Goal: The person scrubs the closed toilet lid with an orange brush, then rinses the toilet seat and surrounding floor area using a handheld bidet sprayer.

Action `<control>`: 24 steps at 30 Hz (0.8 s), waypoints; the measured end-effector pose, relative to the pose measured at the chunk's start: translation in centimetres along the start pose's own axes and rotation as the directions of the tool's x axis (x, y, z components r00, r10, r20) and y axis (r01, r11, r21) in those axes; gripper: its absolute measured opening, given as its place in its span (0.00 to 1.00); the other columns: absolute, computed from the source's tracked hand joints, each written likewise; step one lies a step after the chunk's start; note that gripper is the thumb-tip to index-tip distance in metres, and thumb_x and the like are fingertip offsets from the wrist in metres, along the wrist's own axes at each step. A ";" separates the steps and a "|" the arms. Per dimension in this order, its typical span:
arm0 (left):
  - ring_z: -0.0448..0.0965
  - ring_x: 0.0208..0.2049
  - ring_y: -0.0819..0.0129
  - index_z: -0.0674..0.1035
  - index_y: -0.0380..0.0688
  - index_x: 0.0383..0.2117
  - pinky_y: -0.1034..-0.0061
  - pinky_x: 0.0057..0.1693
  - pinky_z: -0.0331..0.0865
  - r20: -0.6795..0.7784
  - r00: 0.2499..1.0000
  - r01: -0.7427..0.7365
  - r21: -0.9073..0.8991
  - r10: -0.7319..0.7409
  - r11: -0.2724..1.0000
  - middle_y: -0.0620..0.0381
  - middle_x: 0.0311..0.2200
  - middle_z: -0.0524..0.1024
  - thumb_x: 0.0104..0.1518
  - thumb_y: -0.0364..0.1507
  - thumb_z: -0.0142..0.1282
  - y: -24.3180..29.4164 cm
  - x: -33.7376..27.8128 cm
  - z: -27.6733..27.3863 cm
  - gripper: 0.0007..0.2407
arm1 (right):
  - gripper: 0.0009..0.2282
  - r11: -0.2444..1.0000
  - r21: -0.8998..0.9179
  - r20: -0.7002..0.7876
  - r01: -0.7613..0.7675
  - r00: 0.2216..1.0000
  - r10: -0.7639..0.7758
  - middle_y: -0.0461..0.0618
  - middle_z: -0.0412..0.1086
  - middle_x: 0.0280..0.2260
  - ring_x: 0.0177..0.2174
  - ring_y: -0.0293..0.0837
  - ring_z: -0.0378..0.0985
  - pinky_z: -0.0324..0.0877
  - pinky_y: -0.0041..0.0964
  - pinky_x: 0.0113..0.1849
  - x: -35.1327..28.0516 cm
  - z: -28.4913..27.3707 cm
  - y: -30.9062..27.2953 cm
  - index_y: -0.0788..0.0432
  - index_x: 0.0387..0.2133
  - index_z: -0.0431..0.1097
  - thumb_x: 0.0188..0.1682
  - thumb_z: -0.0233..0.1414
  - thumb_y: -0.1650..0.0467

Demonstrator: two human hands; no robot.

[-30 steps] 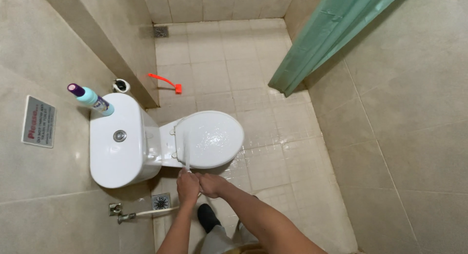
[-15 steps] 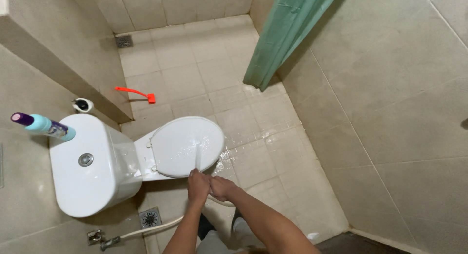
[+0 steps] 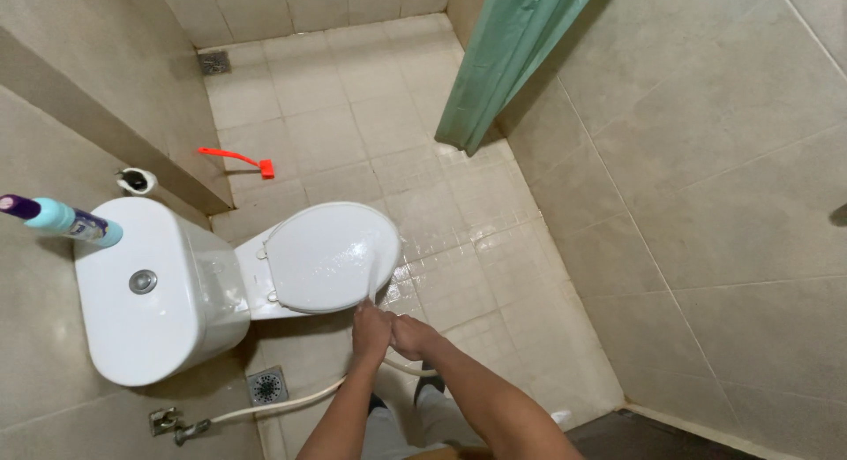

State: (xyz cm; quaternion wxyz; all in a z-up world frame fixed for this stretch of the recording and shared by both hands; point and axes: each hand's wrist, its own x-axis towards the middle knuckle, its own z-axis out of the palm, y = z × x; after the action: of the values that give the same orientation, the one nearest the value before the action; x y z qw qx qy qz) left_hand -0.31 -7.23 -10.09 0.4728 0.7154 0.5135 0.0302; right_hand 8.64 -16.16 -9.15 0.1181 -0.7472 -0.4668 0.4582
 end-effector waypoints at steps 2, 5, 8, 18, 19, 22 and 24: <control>0.77 0.50 0.36 0.75 0.23 0.48 0.55 0.57 0.72 -0.017 0.999 0.037 0.007 -0.037 0.999 0.30 0.49 0.75 0.50 0.27 0.58 -1.0 -0.4 -0.6 0.20 | 0.19 1.000 -0.003 0.009 0.028 1.000 -0.028 0.69 0.73 0.47 0.49 0.66 0.74 0.69 0.56 0.50 0.4 1.0 -0.2 0.66 0.55 0.61 0.54 0.47 0.66; 0.76 0.51 0.37 0.75 0.25 0.48 0.54 0.58 0.71 -0.018 0.988 0.154 -0.021 -0.154 0.988 0.31 0.50 0.75 0.52 0.27 0.57 1.2 -2.5 -4.3 0.19 | 0.22 0.996 -0.038 0.044 0.075 0.996 -0.073 0.69 0.72 0.49 0.49 0.64 0.74 0.69 0.55 0.51 1.3 1.9 -1.4 0.66 0.58 0.60 0.54 0.47 0.65; 0.76 0.52 0.37 0.74 0.27 0.52 0.53 0.58 0.70 -0.083 0.972 0.215 -0.049 -0.219 0.975 0.32 0.51 0.74 0.55 0.27 0.53 -3.0 -2.2 -4.2 0.19 | 0.25 0.989 -0.098 0.121 0.109 0.988 -0.097 0.68 0.72 0.49 0.49 0.63 0.75 0.68 0.54 0.51 1.7 2.5 -4.2 0.65 0.60 0.57 0.53 0.48 0.63; 0.76 0.48 0.36 0.77 0.32 0.39 0.47 0.53 0.70 -0.376 0.901 0.260 0.064 -0.218 0.964 0.36 0.44 0.77 0.60 0.29 0.46 -12.1 -3.1 -5.8 0.11 | 0.20 0.935 -0.188 0.252 0.301 0.935 -0.250 0.66 0.75 0.43 0.45 0.65 0.76 0.70 0.56 0.47 4.1 6.3 -8.7 0.62 0.52 0.63 0.52 0.49 0.61; 0.76 0.48 0.36 0.77 0.32 0.39 0.47 0.53 0.70 -0.374 0.901 0.260 0.061 -0.219 0.964 0.36 0.44 0.77 0.60 0.29 0.46 -13.3 -2.9 -5.5 0.11 | 0.20 0.935 -0.191 0.253 0.299 0.935 -0.247 0.66 0.75 0.43 0.45 0.65 0.76 0.70 0.56 0.47 4.2 6.6 -8.7 0.62 0.52 0.63 0.52 0.49 0.61; 0.77 0.47 0.35 0.77 0.30 0.38 0.47 0.54 0.70 -0.366 0.914 0.210 0.064 -0.173 0.976 0.33 0.43 0.78 0.61 0.28 0.45 -15.0 -2.4 -4.9 0.11 | 0.19 0.929 -0.203 0.248 0.309 0.934 -0.256 0.66 0.75 0.42 0.44 0.66 0.76 0.69 0.57 0.47 4.3 6.9 -8.5 0.61 0.52 0.63 0.52 0.49 0.61; 0.77 0.46 0.34 0.77 0.30 0.38 0.48 0.53 0.71 -0.340 0.927 0.194 0.069 -0.160 0.979 0.32 0.42 0.77 0.59 0.28 0.46 -14.2 -2.7 -5.1 0.11 | 0.19 0.933 -0.184 0.254 0.308 0.932 -0.258 0.67 0.75 0.42 0.45 0.66 0.76 0.69 0.57 0.48 4.1 7.1 -8.0 0.61 0.51 0.63 0.52 0.50 0.62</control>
State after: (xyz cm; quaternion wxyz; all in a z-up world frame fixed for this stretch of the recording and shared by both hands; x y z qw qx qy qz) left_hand -14.27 -5.67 -16.14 0.3434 0.6738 0.6492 0.0817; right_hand -1.17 -10.37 -10.57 0.0458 -0.6232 -0.6284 0.4633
